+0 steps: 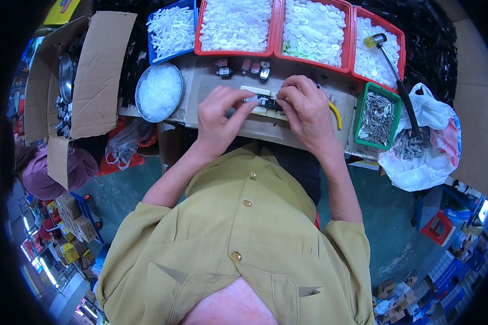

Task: The person assembles small metal lock mechanisms at a workbench. They place a metal pin into a lock body, secure it with a hammer, and then use pliers to adjust the components. The process is repeated for multiple units, with finished items placed into a tray.

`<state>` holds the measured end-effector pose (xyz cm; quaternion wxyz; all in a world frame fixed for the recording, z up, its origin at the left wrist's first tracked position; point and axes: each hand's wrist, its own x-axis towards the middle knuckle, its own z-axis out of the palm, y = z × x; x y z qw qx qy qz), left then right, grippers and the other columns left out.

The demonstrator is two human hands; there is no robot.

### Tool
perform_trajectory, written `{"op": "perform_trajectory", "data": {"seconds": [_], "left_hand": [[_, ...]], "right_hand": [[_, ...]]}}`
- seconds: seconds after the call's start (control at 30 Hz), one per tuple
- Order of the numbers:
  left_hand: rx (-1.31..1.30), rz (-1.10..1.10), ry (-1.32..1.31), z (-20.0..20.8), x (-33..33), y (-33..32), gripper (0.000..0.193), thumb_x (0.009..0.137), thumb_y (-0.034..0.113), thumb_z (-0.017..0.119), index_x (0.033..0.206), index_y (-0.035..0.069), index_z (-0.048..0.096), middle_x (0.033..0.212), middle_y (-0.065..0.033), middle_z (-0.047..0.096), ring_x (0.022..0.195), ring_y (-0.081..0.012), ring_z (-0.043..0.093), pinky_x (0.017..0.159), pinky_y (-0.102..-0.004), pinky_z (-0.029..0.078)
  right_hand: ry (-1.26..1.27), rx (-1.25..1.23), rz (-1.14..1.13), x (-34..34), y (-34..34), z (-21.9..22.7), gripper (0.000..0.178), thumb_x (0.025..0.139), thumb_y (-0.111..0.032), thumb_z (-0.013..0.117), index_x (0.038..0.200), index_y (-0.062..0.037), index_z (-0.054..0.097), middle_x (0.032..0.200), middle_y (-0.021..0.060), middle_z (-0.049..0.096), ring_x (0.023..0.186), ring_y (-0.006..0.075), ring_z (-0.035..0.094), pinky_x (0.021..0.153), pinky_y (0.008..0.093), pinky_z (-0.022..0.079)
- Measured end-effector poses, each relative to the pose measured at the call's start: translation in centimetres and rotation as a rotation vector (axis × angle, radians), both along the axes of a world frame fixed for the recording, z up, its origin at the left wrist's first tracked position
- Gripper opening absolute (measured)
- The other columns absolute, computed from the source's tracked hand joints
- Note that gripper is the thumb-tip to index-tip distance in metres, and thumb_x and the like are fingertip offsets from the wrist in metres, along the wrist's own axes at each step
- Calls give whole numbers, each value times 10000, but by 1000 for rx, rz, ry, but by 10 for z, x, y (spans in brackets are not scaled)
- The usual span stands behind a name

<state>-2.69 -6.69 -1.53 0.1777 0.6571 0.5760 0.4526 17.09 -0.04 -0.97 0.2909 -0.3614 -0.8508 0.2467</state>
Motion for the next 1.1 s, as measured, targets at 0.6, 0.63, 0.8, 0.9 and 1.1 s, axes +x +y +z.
{"op": "perform_trajectory", "data": {"seconds": [0.6,0.63,0.8,0.9,1.1], "left_hand": [[265,-179,674,-29,4,-13,287,783,159,741,1063,96,728,641,4,486,659,-183,501,602,-343,380],[268,-183,679,-28,4,-13,289,781,154,737,1064,96,729,641,5,487,661,-183,502,604,-343,381],[266,-197,687,-24,1,-11,273,791,153,705,1058,104,731,650,8,504,669,-184,510,609,-339,382],[261,-201,689,-27,-1,-11,252,799,162,693,1043,108,728,654,8,510,673,-183,516,611,-337,383],[288,-204,664,-31,0,-9,237,801,169,694,1027,104,715,661,7,517,682,-176,526,612,-332,385]], "right_hand": [[-54,14,63,-8,-6,-14,101,826,-57,677,900,-46,608,998,68,592,992,275,577,852,406,415],[-51,12,57,-8,-7,-13,101,826,-58,677,898,-46,608,996,69,592,989,276,577,850,407,415],[-66,-17,37,-6,-9,-14,111,824,-72,687,904,-47,614,991,71,595,978,277,579,829,406,423],[-57,-48,58,-4,-5,-15,123,814,-72,700,903,-43,620,985,74,600,972,280,584,818,407,435],[-23,-38,-30,-9,-8,-14,136,787,-53,727,895,-35,646,965,76,621,947,288,601,814,409,453]]}}
